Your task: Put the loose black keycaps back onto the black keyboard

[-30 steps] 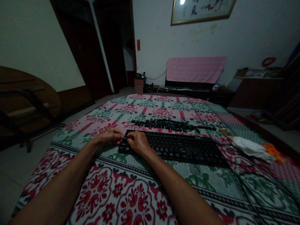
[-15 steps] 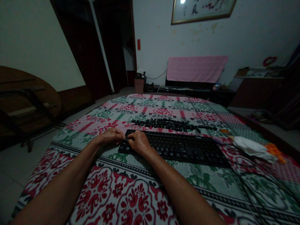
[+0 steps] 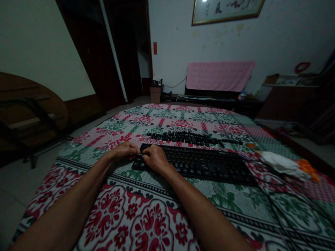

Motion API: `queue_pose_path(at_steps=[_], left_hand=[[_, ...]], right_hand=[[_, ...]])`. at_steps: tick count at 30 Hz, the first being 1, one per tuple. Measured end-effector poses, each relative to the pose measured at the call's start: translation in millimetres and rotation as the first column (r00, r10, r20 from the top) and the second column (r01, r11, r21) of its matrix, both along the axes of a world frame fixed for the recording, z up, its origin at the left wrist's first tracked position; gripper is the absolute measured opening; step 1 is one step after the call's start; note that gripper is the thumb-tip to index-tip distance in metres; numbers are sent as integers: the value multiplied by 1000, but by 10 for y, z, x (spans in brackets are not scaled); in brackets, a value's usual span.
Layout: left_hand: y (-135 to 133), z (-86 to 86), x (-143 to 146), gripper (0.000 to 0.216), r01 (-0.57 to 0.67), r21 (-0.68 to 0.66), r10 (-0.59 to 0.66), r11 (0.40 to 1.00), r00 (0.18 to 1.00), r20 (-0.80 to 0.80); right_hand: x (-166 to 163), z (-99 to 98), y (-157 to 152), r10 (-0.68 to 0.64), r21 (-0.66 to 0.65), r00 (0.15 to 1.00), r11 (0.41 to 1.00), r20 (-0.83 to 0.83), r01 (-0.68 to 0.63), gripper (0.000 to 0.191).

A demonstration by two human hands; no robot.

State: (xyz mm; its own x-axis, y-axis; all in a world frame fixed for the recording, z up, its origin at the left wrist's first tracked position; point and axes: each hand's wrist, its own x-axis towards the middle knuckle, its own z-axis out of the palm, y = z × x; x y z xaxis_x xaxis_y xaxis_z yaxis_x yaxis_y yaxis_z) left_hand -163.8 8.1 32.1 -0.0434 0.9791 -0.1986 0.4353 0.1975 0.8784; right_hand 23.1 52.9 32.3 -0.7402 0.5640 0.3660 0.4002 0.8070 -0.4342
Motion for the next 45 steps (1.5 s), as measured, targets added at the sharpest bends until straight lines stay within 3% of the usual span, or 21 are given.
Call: queue_pose_path(at_steps=[29,45], left_hand=[[-40,92,38,16,58,-41,-57,997,998,21],[-66,130,86,22,67,-41,-66,997,997,40]], right_hand=[[35,40,11,63,28,998,998,-18,-62,23],[40,77,-21,21,-18,1000,1000,10,-20,19]])
